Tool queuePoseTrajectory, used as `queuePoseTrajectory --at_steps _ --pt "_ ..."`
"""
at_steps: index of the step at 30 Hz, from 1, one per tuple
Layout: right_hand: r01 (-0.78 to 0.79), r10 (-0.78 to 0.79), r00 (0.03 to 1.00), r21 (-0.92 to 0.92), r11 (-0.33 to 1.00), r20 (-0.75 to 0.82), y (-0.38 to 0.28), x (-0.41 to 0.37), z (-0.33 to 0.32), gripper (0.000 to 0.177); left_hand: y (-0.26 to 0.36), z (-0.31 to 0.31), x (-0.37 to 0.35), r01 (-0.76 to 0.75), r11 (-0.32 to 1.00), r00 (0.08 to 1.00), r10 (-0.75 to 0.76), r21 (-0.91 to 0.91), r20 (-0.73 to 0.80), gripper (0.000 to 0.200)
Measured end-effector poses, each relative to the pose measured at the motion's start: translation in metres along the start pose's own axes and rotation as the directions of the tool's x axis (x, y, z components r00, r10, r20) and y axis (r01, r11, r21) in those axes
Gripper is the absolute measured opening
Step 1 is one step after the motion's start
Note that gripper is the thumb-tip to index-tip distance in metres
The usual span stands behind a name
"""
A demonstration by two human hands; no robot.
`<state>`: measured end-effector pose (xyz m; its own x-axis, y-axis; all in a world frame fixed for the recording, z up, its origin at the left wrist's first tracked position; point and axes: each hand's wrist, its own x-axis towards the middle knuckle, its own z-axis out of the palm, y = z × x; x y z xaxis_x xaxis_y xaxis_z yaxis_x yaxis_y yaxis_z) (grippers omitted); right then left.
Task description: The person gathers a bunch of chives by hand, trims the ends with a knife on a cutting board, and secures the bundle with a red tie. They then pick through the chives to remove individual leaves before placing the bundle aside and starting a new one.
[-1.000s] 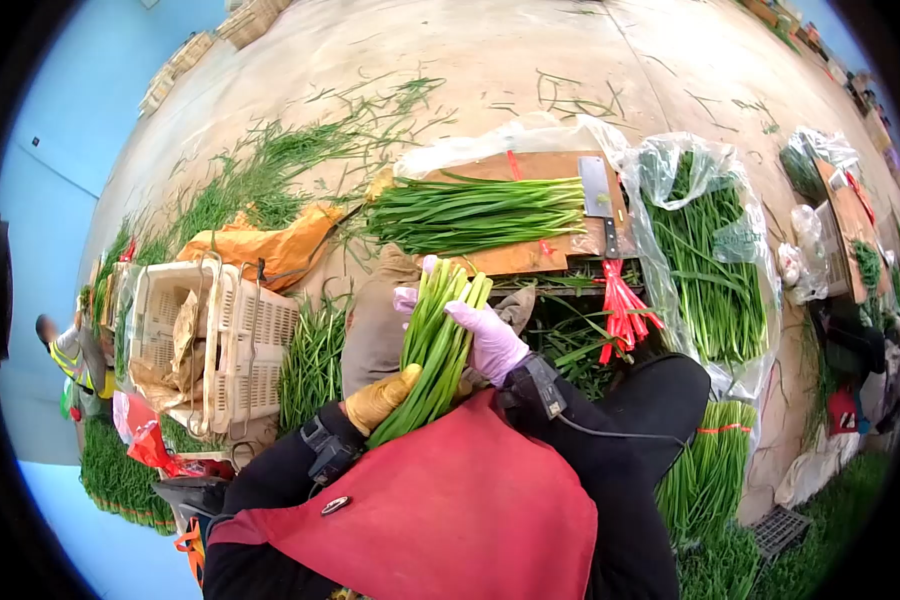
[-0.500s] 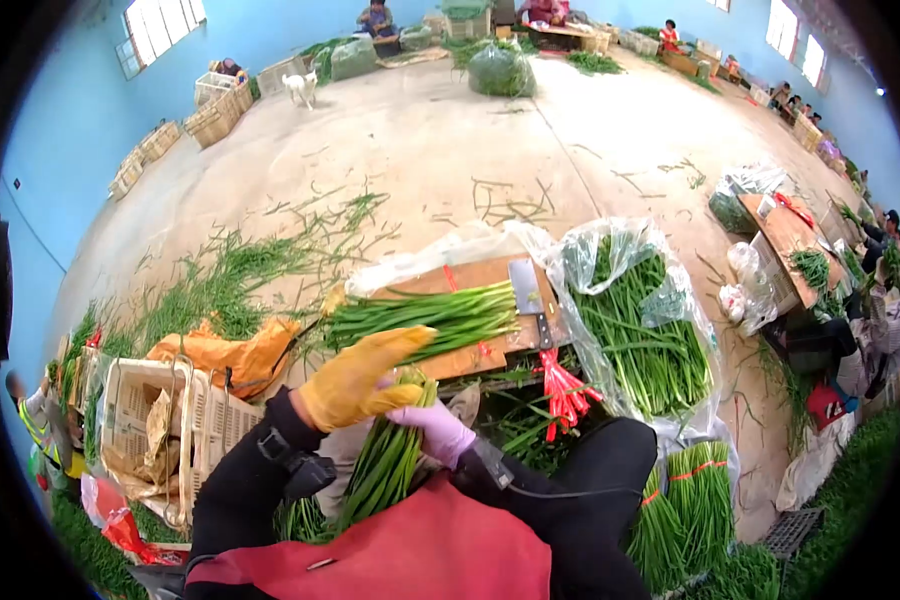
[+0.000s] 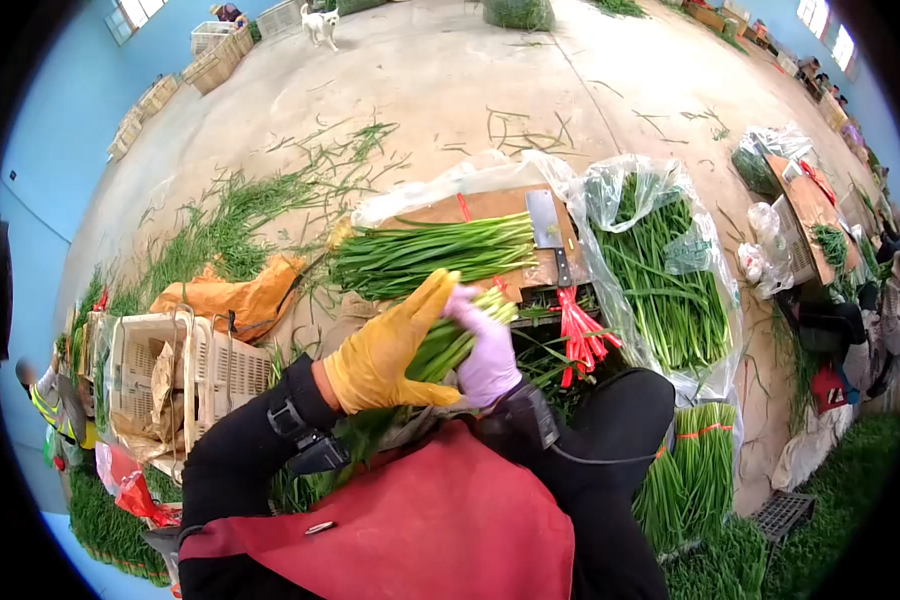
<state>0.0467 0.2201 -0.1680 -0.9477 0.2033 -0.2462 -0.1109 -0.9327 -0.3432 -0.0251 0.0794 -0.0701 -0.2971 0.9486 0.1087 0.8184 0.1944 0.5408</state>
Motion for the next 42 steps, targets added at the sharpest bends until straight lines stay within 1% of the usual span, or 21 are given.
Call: queuePoseTrajectory --at_steps 1,4,7,8,11,12,13,15,16,17,19,23,27,28,31,33,35,37,39,41,42 --pt "0.124 -0.124 0.992 0.043 0.991 0.01 -0.004 0.006 -0.001 0.018 -0.004 0.003 -0.006 0.044 0.998 0.999 -0.045 -0.041 -0.02 0.12" --pt "0.23 -0.235 0.969 0.069 0.971 0.071 -0.002 0.012 0.017 0.021 -0.011 0.005 -0.01 0.143 0.97 0.982 -0.165 -0.196 -0.097 0.118" --pt "0.266 -0.273 0.96 0.111 0.958 0.061 0.0 0.026 0.033 0.022 -0.036 0.008 -0.004 0.201 0.971 0.967 -0.218 -0.132 -0.129 0.112" --pt "0.271 -0.279 0.959 0.117 0.955 0.056 0.0 0.035 0.031 0.021 -0.051 0.015 0.001 0.19 0.98 0.96 -0.199 -0.067 -0.194 0.102" --pt "0.299 -0.296 0.953 0.049 0.953 -0.06 -0.016 0.058 0.031 0.021 -0.083 0.022 0.031 0.197 0.98 0.966 -0.195 -0.008 -0.169 0.092" --pt "0.333 -0.329 0.942 0.056 0.941 -0.066 -0.026 0.064 0.029 0.019 -0.084 0.019 0.044 0.167 0.986 0.968 -0.165 -0.002 -0.189 0.079" --pt "0.398 -0.397 0.916 0.015 0.917 -0.047 -0.039 0.076 0.015 0.017 -0.092 0.021 0.058 0.109 0.994 0.976 -0.102 0.023 -0.194 0.072" --pt "0.568 -0.597 0.802 -0.264 0.779 -0.036 -0.074 0.088 -0.008 0.016 -0.104 0.014 0.083 0.123 0.987 0.989 -0.114 0.1 -0.094 0.068" --pt "0.583 -0.602 0.786 -0.155 0.797 -0.14 -0.095 0.098 -0.036 0.017 -0.128 0.024 0.095 0.041 0.994 0.991 -0.028 0.097 -0.129 0.077" --pt "0.603 -0.595 0.766 -0.046 0.796 -0.243 -0.114 0.107 -0.068 0.018 -0.137 0.024 0.107 0.09 0.99 0.991 -0.078 0.113 -0.105 0.076" --pt "0.632 -0.614 0.722 -0.056 0.773 -0.32 -0.137 0.105 -0.106 0.019 -0.154 0.028 0.131 0.181 0.972 0.983 -0.176 0.147 -0.051 0.075" --pt "0.609 -0.623 0.683 -0.175 0.774 -0.381 -0.135 0.106 -0.151 0.02 -0.201 0.08 0.173 0.241 0.954 0.97 -0.234 0.18 -0.059 0.075" --pt "0.55 -0.622 0.652 -0.295 0.782 -0.434 -0.128 0.123 -0.179 0.017 -0.228 0.132 0.199 0.304 0.9 0.937 -0.342 0.313 0.072 0.095" --pt "0.523 -0.611 0.659 -0.316 0.792 -0.439 -0.127 0.126 -0.184 0.016 -0.24 0.151 0.194 0.265 0.872 0.952 -0.305 0.411 0.034 0.111" --pt "0.451 -0.572 0.716 -0.36 0.817 -0.4 -0.122 0.136 -0.19 0.015 -0.242 0.164 0.198 0.344 0.849 0.929 -0.37 0.401 -0.013 0.119" --pt "0.347 -0.533 0.743 -0.447 0.824 -0.405 -0.112 0.142 -0.193 0.016 -0.243 0.162 0.202 0.349 0.843 0.917 -0.397 0.41 0.037 0.124" --pt "0.221 -0.503 0.786 -0.598 0.771 -0.359 -0.101 0.147 -0.195 0.015 -0.246 0.162 0.202 0.339 0.848 0.924 -0.382 0.406 0.025 0.124" --pt "0.16 -0.442 0.844 -0.645 0.747 -0.303 -0.092 0.148 -0.189 0.015 -0.248 0.163 0.201 0.346 0.846 0.923 -0.384 0.406 0.014 0.123" --pt "0.214 -0.463 0.867 -0.703 0.679 -0.183 -0.08 0.154 -0.192 0.018 -0.244 0.166 0.202 0.344 0.848 0.925 -0.379 0.403 0.007 0.122" --pt "0.217 -0.586 0.808 -0.89 0.401 -0.067 -0.085 0.159 -0.198 0.019 -0.241 0.164 0.202 0.35 0.842 0.926 -0.378 0.411 -0.014 0.121" --pt "0.269 -0.631 0.774 -0.877 0.398 -0.049 -0.093 0.164 -0.193 0.019 -0.242 0.164 0.2 0.337 0.85 0.934 -0.357 0.404 -0.027 0.123"
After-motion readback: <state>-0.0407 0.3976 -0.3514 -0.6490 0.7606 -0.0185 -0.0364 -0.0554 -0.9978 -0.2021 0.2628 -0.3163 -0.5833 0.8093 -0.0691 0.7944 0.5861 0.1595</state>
